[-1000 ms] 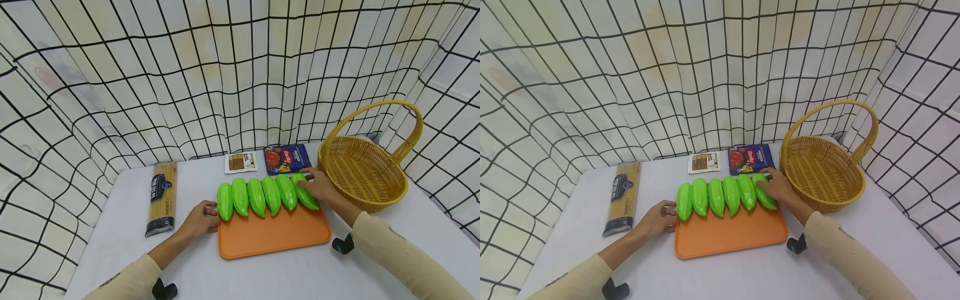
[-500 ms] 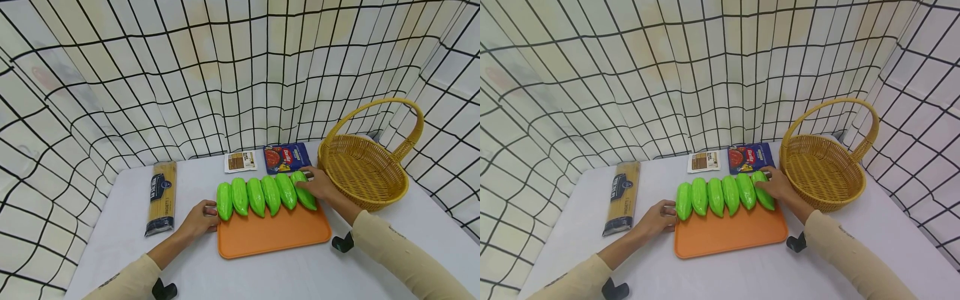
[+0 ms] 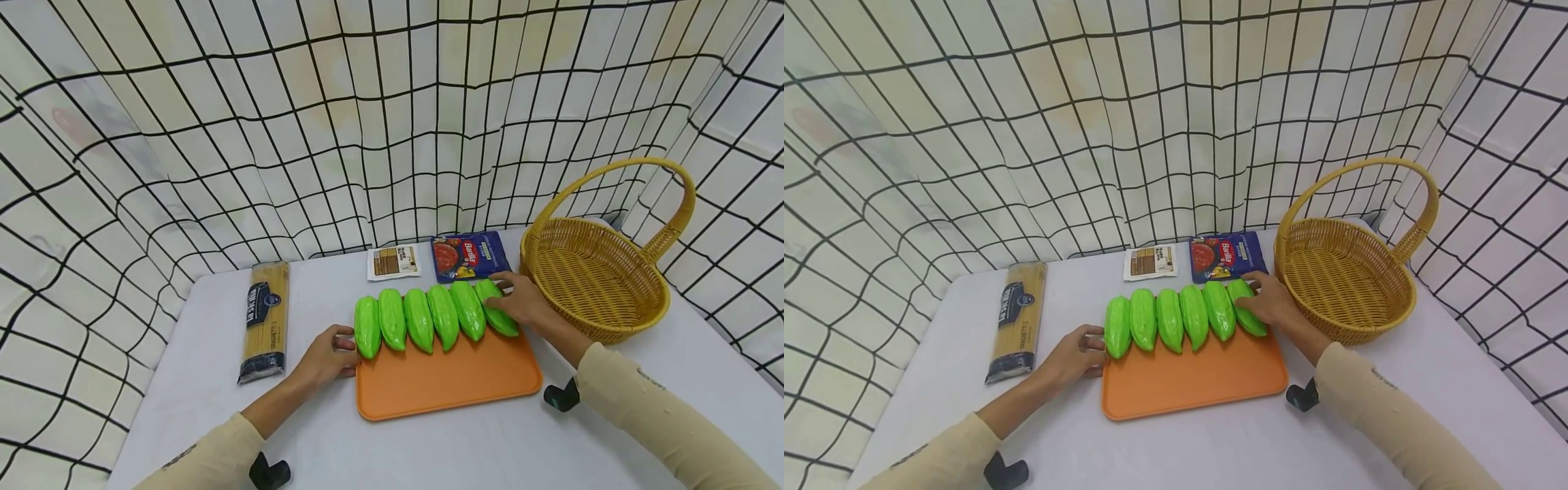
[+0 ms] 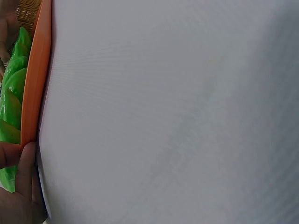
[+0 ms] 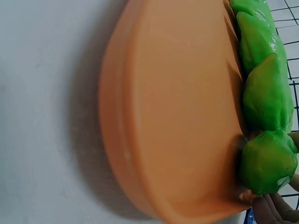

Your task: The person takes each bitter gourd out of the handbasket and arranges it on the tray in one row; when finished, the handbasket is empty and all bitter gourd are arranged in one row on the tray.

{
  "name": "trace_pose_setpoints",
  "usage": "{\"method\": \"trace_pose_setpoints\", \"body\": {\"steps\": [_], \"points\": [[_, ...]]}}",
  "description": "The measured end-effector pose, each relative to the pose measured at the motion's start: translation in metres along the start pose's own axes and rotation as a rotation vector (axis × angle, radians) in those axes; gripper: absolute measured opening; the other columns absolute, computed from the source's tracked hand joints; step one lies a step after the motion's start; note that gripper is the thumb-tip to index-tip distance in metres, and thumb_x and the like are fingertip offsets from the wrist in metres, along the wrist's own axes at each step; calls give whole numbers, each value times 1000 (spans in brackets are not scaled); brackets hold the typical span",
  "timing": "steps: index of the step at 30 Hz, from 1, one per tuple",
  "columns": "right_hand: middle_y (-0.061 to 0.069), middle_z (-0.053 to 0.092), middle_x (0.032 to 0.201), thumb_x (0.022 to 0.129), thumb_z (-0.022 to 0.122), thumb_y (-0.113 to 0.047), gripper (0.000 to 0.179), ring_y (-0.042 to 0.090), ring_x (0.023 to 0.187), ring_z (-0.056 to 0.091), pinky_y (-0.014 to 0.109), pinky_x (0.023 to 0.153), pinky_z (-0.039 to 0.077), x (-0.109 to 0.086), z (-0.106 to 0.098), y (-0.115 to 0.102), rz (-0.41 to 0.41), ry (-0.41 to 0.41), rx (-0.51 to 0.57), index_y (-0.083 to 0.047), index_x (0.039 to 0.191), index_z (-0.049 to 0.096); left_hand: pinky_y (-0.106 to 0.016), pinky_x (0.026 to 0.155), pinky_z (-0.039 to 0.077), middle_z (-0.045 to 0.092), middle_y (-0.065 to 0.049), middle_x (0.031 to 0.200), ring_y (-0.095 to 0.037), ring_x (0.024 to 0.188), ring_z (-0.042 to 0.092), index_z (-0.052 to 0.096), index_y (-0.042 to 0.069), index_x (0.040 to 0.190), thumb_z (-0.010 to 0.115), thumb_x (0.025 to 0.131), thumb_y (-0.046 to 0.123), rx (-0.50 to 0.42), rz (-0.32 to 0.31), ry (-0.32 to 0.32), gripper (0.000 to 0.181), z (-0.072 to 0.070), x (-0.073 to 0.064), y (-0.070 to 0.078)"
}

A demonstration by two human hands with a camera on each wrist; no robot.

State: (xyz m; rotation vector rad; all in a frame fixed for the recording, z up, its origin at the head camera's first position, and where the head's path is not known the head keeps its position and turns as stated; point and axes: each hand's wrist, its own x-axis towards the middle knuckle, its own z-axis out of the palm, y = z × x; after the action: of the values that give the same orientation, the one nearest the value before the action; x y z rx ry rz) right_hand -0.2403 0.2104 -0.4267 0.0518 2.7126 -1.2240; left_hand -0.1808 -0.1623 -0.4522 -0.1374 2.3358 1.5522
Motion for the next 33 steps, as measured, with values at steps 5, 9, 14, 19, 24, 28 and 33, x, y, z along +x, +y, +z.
{"method": "trace_pose_setpoints", "body": {"steps": [5, 9, 14, 19, 24, 28, 33], "points": [[27, 51, 144, 93, 69, -21, 58, 43, 128, 53, 51, 100, 55, 3, 0, 1, 1, -4, -12, -4, 145, 49, -33, 77, 65, 56, -16, 116, -21, 94, 66, 47, 2, 140, 69, 88, 3, 2, -1, 2, 57, 0, 0, 1], [26, 51, 144, 92, 69, -22, 59, 42, 129, 53, 51, 101, 54, 4, 0, 2, 5, -4, -16, -5, 145, 50, -32, 77, 64, 56, -16, 116, -21, 94, 65, 47, 2, 140, 69, 88, 3, 5, -1, 4, 57, 0, 0, 1], [26, 52, 143, 92, 69, -23, 59, 42, 129, 52, 52, 101, 53, 5, 1, 3, 9, 1, -23, -5, 145, 49, -33, 77, 65, 56, -17, 116, -21, 94, 66, 47, 2, 140, 68, 88, 2, 0, -2, 4, 57, 0, 0, 1], [27, 52, 142, 91, 71, -28, 64, 43, 128, 53, 52, 102, 52, 4, 1, 3, 15, 6, -37, -7, 147, 47, -33, 77, 65, 56, -17, 116, -22, 94, 66, 47, 1, 140, 68, 88, 2, -2, 0, 1, 56, 0, 1, 1], [29, 50, 144, 91, 71, -34, 70, 45, 130, 50, 56, 105, 50, 1, -1, 2, 9, 7, -48, -7, 149, 43, -32, 77, 65, 56, -17, 116, -22, 94, 66, 48, 1, 139, 68, 88, 2, -7, 2, 4, 56, 1, 1, 1], [29, 47, 147, 91, 72, -36, 75, 47, 132, 48, 57, 104, 50, -4, -2, 1, -5, 3, -46, -5, 151, 40, -32, 77, 65, 56, -17, 115, -22, 93, 66, 48, 0, 139, 68, 88, 2, -7, 4, 6, 55, 1, 0, 2], [29, 42, 151, 90, 73, -39, 80, 49, 132, 49, 58, 103, 52, -10, -4, 2, -41, -13, -33, -5, 153, 37, -32, 76, 65, 56, -17, 115, -22, 92, 66, 48, 1, 139, 68, 88, 2, -5, -1, 11, 55, 1, 0, 1]]}}
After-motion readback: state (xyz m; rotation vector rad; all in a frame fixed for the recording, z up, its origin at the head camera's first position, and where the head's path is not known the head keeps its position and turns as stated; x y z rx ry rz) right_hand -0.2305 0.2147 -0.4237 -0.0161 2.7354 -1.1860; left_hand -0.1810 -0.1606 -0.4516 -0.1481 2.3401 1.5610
